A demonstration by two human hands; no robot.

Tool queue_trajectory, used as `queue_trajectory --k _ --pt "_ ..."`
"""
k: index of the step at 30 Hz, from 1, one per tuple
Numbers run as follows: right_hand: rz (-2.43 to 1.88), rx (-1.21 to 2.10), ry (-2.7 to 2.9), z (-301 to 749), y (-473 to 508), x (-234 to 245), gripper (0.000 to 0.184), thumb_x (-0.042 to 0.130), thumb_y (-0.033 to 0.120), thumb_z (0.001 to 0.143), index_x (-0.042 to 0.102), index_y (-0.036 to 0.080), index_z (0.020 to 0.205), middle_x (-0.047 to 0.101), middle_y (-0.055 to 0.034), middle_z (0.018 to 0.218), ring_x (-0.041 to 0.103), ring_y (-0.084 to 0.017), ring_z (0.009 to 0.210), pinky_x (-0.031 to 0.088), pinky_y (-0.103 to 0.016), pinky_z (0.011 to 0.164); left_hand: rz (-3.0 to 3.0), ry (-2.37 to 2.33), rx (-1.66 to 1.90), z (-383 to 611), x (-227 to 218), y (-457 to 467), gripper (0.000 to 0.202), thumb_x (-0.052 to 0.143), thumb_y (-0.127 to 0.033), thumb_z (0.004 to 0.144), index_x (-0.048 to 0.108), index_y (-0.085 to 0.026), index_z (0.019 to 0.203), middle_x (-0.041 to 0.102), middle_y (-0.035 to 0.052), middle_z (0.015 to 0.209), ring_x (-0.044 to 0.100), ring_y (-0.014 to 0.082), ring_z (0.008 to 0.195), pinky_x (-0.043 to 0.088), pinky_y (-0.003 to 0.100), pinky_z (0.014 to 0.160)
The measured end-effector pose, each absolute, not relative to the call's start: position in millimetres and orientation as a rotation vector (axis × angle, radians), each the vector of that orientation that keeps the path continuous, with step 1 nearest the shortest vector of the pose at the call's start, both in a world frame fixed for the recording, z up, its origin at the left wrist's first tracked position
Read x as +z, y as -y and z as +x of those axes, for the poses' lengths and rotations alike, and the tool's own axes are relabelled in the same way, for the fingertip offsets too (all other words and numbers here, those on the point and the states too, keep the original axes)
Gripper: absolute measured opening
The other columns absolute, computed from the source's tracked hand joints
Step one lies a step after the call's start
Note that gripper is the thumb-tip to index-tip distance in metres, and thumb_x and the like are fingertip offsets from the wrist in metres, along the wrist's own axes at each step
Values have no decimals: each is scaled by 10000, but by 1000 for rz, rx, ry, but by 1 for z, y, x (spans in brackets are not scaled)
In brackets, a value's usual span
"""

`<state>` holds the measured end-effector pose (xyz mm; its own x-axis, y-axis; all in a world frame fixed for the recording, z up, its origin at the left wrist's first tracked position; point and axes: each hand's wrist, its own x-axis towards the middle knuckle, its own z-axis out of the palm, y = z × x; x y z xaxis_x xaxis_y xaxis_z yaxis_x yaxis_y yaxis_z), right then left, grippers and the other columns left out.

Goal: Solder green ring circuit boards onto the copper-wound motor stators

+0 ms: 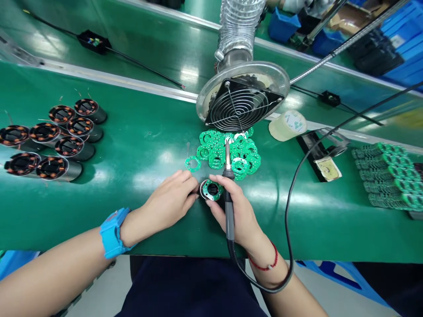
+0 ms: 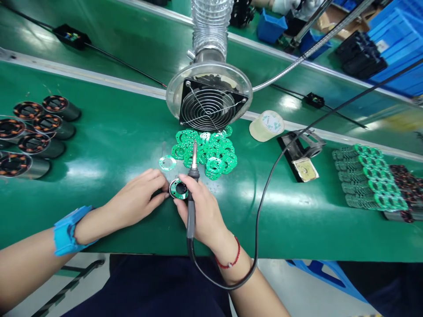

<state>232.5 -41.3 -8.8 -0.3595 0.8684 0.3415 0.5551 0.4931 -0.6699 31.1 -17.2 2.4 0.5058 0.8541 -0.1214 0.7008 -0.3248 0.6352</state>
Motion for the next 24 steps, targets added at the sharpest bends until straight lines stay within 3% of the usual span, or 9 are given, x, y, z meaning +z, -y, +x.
queue_trajectory --k 6,9,13,18,24 --pt "-1164 507 2097 229 41 -11 541 636 255 923 415 253 1416 710 -109 1106 711 -267 974 603 -430 832 1965 -1203 636 28 13 12 185 433 -191 934 579 -197 821 568 16 802 525 174 777 420 308 712" --pt "-1118 441 2161 226 41 -7 540 624 261 926 404 254 1419 703 -134 1190 688 -300 1067 578 -483 868 1741 -1183 645 30 17 12 146 484 -224 901 598 -196 814 582 -7 769 510 138 679 410 265 625" --pt "-997 374 2165 225 43 0 613 593 179 912 343 305 1458 699 -104 1261 612 -298 1243 510 -520 971 1454 -1148 618 32 14 11 134 532 -289 854 618 -195 811 631 -7 752 542 139 678 430 258 610" --pt "-988 362 2171 225 44 2 528 571 128 901 452 284 1392 766 -60 1068 668 -262 1138 520 -448 902 1248 -1113 596 31 12 6 154 585 -334 789 609 -182 783 600 -10 713 536 136 674 440 256 615" --pt "-1019 439 2017 226 46 4 462 512 63 911 498 260 1329 790 -67 1042 711 -241 1067 532 -441 901 1288 -1143 560 31 17 6 168 555 -331 789 564 -191 696 503 -33 627 432 116 595 361 235 543"
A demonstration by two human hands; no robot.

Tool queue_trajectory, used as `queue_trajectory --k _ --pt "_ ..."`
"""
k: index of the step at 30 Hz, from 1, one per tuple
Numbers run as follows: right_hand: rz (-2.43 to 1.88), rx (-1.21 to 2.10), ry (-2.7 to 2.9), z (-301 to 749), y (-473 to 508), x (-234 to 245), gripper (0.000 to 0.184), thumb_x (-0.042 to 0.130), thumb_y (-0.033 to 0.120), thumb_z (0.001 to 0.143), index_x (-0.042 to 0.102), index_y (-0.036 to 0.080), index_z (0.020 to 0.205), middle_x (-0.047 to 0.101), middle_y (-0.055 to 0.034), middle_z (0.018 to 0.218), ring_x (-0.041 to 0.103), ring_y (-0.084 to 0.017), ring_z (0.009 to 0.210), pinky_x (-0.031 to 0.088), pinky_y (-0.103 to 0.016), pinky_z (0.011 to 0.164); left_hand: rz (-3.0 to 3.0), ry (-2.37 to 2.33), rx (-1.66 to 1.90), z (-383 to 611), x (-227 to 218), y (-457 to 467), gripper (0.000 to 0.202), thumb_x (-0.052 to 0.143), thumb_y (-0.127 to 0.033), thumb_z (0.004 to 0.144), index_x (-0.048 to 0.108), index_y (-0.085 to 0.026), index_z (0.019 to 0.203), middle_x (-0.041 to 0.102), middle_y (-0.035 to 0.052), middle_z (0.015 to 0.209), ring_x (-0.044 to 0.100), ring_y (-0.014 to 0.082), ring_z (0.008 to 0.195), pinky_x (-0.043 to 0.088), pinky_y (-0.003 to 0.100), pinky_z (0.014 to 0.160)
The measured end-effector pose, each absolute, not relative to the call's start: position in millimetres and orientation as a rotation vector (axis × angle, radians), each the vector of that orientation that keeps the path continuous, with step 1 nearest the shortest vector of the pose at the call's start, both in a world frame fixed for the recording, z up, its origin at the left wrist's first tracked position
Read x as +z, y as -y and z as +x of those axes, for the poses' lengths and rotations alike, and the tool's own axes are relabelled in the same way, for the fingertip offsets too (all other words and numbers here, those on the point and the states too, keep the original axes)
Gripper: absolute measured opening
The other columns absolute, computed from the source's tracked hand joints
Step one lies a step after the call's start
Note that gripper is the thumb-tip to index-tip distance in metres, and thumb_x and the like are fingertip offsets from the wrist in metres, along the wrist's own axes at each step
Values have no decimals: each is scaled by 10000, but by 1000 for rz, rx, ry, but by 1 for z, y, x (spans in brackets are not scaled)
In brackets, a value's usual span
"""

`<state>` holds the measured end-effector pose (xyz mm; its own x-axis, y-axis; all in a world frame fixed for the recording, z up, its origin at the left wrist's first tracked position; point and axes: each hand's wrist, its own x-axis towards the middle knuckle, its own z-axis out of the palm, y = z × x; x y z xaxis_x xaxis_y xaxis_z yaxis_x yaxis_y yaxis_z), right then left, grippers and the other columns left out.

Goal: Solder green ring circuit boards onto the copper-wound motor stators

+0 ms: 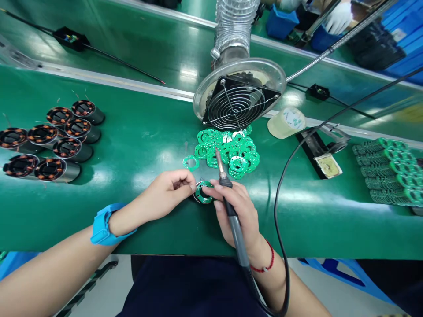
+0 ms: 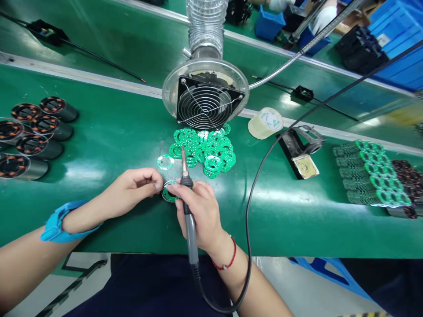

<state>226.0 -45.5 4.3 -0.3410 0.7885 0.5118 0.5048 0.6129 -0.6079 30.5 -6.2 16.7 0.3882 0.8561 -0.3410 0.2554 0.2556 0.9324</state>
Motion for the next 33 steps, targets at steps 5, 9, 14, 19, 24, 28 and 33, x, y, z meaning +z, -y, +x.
queue_trajectory --k 5,9,14,19,24,28,33 --pt "-1042 474 1821 232 50 3 386 526 203 980 520 253 1363 780 -16 813 738 -204 723 569 -384 724 1373 -1203 561 31 13 8 144 528 -295 797 558 -195 699 513 -33 626 443 120 600 343 235 546" --pt "-1065 494 1689 237 56 -2 298 539 364 988 634 258 1250 724 -14 759 674 -177 554 563 -348 570 1418 -1238 566 32 11 10 159 510 -297 818 557 -194 707 524 -36 627 454 118 590 341 237 546" --pt "-960 494 1605 239 58 -4 247 522 372 986 696 243 1105 677 6 652 620 -155 465 537 -333 525 1469 -1262 542 32 11 11 181 493 -298 855 551 -196 716 491 -44 618 438 118 583 325 246 548" --pt "-963 506 1684 236 54 5 220 507 368 995 680 236 1027 622 32 557 610 -142 433 524 -292 475 1484 -1248 514 31 11 10 177 488 -288 870 537 -199 725 485 -44 637 434 121 597 327 253 558" --pt "-939 483 1679 237 54 5 213 512 344 995 682 223 1035 642 18 582 633 -147 457 536 -295 486 1531 -1259 506 31 13 10 180 478 -289 873 531 -199 725 487 -45 635 439 124 597 330 260 561" --pt "-935 466 1613 239 57 -3 235 562 324 974 673 238 1163 710 1 693 672 -161 506 568 -324 529 1574 -1263 499 32 15 10 188 469 -289 865 520 -199 708 472 -52 607 424 120 569 308 260 538" --pt "-1025 641 1637 236 53 -2 407 507 199 997 502 283 1395 786 -37 985 765 -186 795 622 -345 713 1588 -1276 497 35 15 8 187 454 -286 854 495 -201 693 447 -60 590 405 114 550 293 256 522"
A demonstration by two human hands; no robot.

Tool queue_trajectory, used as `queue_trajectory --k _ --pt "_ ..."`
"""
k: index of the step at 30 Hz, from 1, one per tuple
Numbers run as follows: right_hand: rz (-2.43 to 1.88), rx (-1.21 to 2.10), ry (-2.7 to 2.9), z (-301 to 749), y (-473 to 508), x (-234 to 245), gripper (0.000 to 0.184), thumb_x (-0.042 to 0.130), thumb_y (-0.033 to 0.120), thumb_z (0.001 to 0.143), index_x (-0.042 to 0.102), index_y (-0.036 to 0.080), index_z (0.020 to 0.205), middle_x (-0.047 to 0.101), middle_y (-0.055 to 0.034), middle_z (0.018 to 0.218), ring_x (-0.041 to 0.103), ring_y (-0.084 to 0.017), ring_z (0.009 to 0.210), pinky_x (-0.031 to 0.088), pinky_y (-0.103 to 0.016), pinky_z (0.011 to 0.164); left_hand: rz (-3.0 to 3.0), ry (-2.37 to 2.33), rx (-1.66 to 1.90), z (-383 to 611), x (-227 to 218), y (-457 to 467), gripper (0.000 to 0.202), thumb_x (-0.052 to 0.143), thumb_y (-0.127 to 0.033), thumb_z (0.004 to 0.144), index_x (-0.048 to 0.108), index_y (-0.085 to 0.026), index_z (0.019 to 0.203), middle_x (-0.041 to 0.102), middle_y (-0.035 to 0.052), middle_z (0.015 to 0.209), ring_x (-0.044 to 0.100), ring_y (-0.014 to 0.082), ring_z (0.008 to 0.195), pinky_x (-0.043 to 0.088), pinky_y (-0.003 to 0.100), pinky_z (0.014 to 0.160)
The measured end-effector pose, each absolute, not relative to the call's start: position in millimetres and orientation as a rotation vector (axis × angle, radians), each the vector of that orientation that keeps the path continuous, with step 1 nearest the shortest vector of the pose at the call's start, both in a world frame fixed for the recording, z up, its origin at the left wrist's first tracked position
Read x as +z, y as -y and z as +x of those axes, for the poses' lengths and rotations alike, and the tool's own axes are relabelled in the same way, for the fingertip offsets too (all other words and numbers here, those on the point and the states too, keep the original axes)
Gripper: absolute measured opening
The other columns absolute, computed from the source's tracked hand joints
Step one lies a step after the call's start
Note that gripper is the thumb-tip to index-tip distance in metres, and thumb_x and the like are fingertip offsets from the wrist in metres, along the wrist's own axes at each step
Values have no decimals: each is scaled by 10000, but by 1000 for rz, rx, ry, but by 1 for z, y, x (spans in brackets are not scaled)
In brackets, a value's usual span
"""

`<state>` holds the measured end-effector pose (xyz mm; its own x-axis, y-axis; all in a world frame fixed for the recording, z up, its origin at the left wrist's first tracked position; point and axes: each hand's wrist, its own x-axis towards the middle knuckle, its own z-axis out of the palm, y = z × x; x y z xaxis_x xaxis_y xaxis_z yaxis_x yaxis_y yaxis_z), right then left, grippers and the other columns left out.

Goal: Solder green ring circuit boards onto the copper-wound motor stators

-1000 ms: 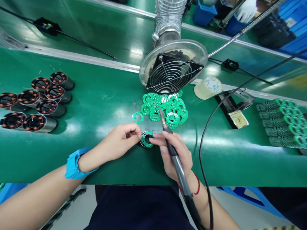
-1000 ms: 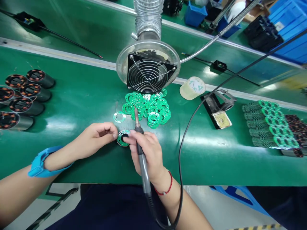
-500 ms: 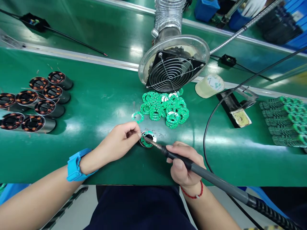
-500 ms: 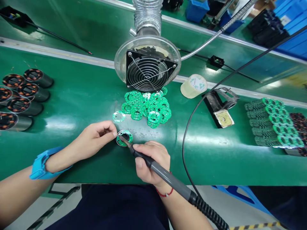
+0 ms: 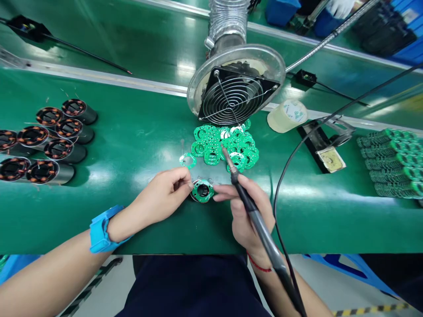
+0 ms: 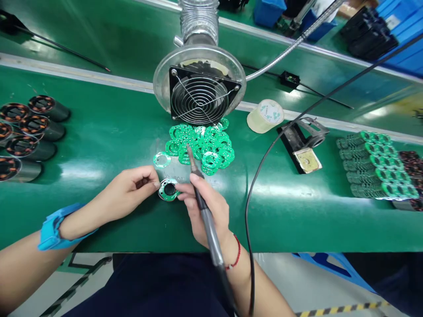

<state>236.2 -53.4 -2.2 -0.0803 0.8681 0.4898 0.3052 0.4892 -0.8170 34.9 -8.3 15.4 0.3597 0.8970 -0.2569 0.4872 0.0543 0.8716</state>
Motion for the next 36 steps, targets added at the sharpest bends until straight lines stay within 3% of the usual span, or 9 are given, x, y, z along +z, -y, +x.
queue_trajectory --k 3,6,8,12,15,20,23,26,36 --pt "-1101 661 1924 235 47 5 446 534 125 942 516 285 1358 751 -65 1167 695 -240 1121 565 -450 945 1590 -1270 493 36 15 7 186 444 -278 844 466 -206 674 424 -61 583 393 112 548 287 259 523" --pt "-1088 754 2136 237 43 9 522 551 108 897 472 255 1391 646 -100 1363 597 -261 1271 523 -478 1018 1555 -1267 496 36 16 8 144 443 -279 837 474 -208 715 445 -54 624 421 118 578 319 263 546" --pt "-1078 835 2144 239 42 9 547 537 98 909 428 252 1422 635 -102 1372 620 -239 1235 527 -455 1019 1490 -1287 495 35 16 10 106 452 -291 841 516 -206 848 482 -47 692 464 129 618 366 270 577" --pt "-1058 980 2039 241 40 3 519 566 121 936 428 283 1409 644 -82 1342 614 -218 1257 515 -419 1050 1466 -1277 398 36 18 15 299 492 -371 867 530 -212 1117 493 -35 780 483 147 647 398 300 604" --pt "-1054 1060 1903 237 40 -5 510 601 151 934 429 307 1388 636 -71 1335 618 -210 1250 515 -412 1063 1514 -1223 367 39 18 18 271 487 -368 874 550 -205 1081 493 -15 833 487 154 684 400 320 642" --pt "-1072 1152 1709 234 41 -13 444 599 229 957 433 325 1357 686 -40 1157 694 -175 1045 573 -367 954 1451 -1163 265 43 16 23 203 469 -309 852 532 -198 1010 488 -6 841 488 166 713 386 330 652" --pt "-1012 1311 1766 240 43 -5 561 676 264 918 392 332 1397 630 -64 1321 643 -204 1206 519 -409 1057 1413 -1181 263 43 16 26 195 481 -318 856 521 -200 1005 488 -8 841 491 172 726 381 333 659" --pt "-1036 1303 1929 245 45 4 636 699 193 884 383 317 1422 565 -90 1429 560 -238 1331 455 -460 1130 1403 -1168 283 42 16 27 183 484 -324 866 520 -204 998 482 -11 842 481 173 738 381 335 671" --pt "-1193 1335 1603 226 55 -6 479 662 273 915 412 319 1320 661 -51 1267 638 -196 1200 497 -407 1077 1407 -1166 301 43 20 24 134 462 -253 853 535 -202 953 464 -18 840 423 149 687 347 313 635"
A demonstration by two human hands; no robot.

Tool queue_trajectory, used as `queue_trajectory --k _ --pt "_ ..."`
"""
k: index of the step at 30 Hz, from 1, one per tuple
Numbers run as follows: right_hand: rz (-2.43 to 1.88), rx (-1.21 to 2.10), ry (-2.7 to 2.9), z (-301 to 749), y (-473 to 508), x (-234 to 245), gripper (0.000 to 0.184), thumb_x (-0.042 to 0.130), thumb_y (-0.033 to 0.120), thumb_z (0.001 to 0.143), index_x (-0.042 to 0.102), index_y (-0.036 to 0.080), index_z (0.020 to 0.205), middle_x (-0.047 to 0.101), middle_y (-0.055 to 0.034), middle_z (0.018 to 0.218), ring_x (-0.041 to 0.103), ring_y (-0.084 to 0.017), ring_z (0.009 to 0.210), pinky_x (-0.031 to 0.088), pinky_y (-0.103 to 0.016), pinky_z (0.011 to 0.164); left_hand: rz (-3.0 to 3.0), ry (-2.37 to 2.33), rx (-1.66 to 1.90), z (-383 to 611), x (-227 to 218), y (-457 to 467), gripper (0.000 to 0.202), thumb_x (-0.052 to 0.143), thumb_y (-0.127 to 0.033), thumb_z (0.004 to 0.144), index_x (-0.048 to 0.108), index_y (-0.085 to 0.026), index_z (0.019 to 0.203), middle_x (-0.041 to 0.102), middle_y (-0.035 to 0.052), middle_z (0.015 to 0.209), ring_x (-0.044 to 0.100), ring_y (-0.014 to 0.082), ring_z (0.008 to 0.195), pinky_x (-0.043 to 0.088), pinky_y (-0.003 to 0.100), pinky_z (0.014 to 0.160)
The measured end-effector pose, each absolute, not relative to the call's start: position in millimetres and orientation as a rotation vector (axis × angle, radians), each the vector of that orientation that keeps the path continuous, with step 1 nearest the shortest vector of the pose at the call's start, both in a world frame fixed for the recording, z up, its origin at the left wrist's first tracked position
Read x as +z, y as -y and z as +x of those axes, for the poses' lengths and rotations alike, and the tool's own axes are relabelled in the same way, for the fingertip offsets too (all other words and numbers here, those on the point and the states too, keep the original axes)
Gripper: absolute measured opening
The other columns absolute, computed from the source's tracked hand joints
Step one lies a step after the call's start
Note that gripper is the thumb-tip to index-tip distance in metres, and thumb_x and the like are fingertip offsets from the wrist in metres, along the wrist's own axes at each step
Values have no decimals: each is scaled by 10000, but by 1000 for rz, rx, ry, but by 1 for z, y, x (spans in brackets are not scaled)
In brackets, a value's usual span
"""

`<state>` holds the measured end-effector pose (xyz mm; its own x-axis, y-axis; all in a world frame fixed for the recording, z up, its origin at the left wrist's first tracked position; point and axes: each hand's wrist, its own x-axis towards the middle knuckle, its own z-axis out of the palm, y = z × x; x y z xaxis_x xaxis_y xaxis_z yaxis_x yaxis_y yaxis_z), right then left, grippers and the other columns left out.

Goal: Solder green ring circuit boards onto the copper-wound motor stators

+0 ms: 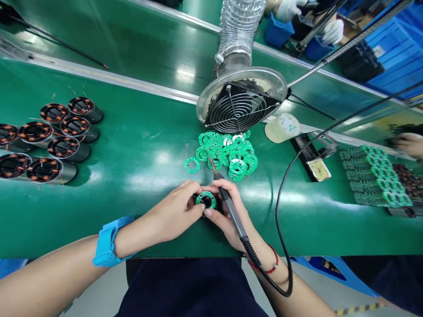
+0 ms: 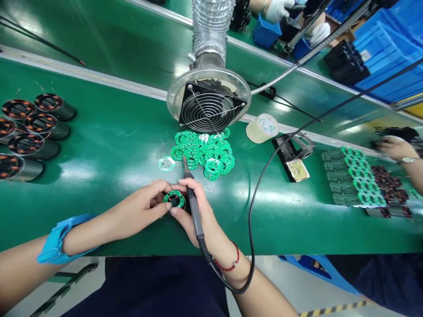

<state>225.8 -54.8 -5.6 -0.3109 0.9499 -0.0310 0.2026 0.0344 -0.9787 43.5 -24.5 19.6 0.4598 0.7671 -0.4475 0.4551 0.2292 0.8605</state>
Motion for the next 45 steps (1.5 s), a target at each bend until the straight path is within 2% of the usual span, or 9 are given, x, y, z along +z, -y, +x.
queue_trajectory --k 3,9,18,20,25,30,35,39,45 --pt "-1190 1308 1618 225 58 -5 471 627 263 939 393 314 1345 649 -68 1305 622 -198 1243 483 -411 1097 1419 -1177 302 43 18 26 138 461 -237 859 550 -207 961 487 -13 854 444 150 695 363 313 641" --pt "-1146 1022 1943 236 65 -6 713 667 158 890 287 299 1477 441 -144 1555 451 -260 1436 420 -500 1161 1525 -1150 492 41 13 31 178 484 -242 896 553 -215 1058 531 2 924 503 143 701 436 306 658" --pt "-1077 788 1987 233 67 -18 643 678 177 888 373 293 1442 632 -128 1365 634 -250 1242 547 -444 1020 1747 -936 414 35 20 27 215 395 -159 938 596 -215 988 605 68 1149 568 213 1108 459 379 947" --pt "-1094 766 1991 233 68 -19 640 692 211 885 382 282 1441 640 -133 1342 646 -263 1215 557 -447 999 1726 -964 380 35 20 29 216 397 -173 935 586 -223 1028 604 64 1129 577 213 1064 469 386 918" --pt "-1128 674 2055 233 68 -17 540 686 286 903 443 265 1385 712 -109 1119 711 -268 1012 607 -419 837 1433 -1202 367 38 14 34 306 512 -321 890 471 -197 1167 565 -1 830 551 178 706 482 332 649" --pt "-1014 497 2022 227 59 -11 562 643 279 929 370 320 1419 701 -106 1115 698 -262 972 591 -420 802 1345 -1087 367 39 20 33 357 512 -412 911 585 -222 1204 667 31 928 607 202 807 511 366 768" --pt "-1038 501 2068 220 54 2 592 675 311 909 381 318 1423 715 -102 1117 689 -268 942 563 -429 805 1108 -950 495 35 25 27 286 556 -334 888 694 -216 1109 718 32 1019 629 217 983 520 368 913" --pt "-1044 505 1960 221 54 13 564 640 247 927 373 317 1419 701 -90 1150 685 -254 990 554 -428 848 881 -943 496 32 26 26 318 598 -380 875 718 -196 1105 704 38 953 647 178 815 564 349 832" --pt "-1027 226 1996 221 51 10 485 533 78 907 445 342 1304 692 -23 874 665 -206 749 534 -376 710 845 -928 466 35 26 24 407 635 -460 828 715 -180 1113 707 69 1009 642 176 810 588 348 800"
